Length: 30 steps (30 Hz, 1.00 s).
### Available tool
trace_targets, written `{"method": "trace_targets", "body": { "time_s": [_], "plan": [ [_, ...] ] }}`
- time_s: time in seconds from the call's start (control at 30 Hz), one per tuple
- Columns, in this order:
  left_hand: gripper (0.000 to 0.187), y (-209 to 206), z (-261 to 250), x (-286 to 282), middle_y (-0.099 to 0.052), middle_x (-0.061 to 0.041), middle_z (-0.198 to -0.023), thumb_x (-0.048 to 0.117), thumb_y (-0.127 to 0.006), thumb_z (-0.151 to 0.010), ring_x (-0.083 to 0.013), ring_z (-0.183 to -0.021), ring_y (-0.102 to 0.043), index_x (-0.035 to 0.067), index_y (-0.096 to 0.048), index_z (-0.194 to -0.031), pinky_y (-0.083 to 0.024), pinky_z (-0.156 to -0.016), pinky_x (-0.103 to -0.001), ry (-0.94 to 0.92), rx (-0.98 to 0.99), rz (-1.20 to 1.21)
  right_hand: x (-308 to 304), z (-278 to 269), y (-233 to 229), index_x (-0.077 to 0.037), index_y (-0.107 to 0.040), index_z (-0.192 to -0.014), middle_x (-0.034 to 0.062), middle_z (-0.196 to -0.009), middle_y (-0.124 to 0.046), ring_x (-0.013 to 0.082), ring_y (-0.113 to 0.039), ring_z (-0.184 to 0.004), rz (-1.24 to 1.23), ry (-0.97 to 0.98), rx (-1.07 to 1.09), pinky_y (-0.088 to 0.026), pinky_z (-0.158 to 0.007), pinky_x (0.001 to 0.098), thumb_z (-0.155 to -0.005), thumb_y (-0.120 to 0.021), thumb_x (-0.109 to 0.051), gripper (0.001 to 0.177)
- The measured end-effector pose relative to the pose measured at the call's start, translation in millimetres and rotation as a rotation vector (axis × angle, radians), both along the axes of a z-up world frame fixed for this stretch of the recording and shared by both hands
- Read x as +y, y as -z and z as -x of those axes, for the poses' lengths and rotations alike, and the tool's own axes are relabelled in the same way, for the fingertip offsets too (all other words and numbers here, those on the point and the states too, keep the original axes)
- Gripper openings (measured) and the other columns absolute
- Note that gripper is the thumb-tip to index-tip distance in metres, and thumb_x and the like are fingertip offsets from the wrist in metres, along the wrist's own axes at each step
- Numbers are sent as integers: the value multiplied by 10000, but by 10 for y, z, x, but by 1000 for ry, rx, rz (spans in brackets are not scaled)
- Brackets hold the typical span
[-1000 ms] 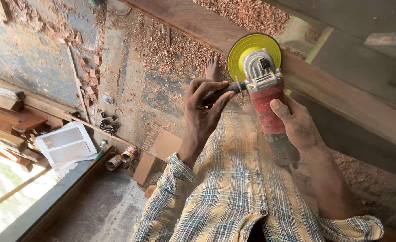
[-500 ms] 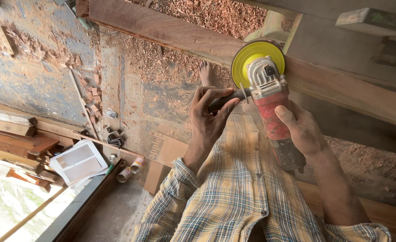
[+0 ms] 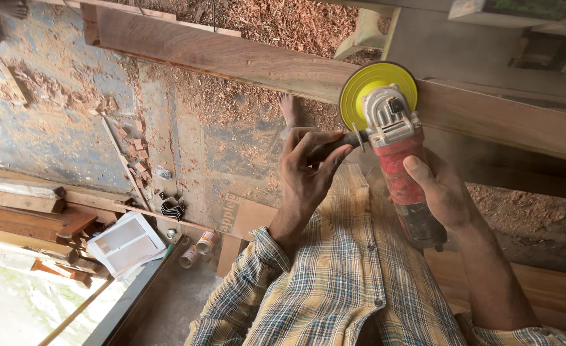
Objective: The person sands a long wooden plank using a handheld power sander, moving the tool back and forth along the surface while holding the plank in place with their other hand.
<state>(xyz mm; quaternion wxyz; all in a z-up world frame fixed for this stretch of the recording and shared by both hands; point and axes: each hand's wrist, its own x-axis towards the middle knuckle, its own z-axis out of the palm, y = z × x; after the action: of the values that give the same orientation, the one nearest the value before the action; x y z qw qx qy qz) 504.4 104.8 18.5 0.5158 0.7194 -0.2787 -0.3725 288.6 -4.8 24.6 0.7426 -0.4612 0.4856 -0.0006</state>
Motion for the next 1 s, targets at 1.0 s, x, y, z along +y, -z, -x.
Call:
{"method": "trace_targets", "body": {
  "time_s": [1.0],
  "plan": [
    [335, 493, 1595, -1508, -657, -74, -1139, 357, -790, -890, -183, -932, -745, 125, -717, -1121, -701, -820, -335, 745, -71, 365, 757, 2138, 434, 30, -453, -1508, 158, -1333, -627, 303, -640, -1182, 125, 1005, -215, -544, -1038, 440, -1191, -519, -414, 549]
  ]
}}
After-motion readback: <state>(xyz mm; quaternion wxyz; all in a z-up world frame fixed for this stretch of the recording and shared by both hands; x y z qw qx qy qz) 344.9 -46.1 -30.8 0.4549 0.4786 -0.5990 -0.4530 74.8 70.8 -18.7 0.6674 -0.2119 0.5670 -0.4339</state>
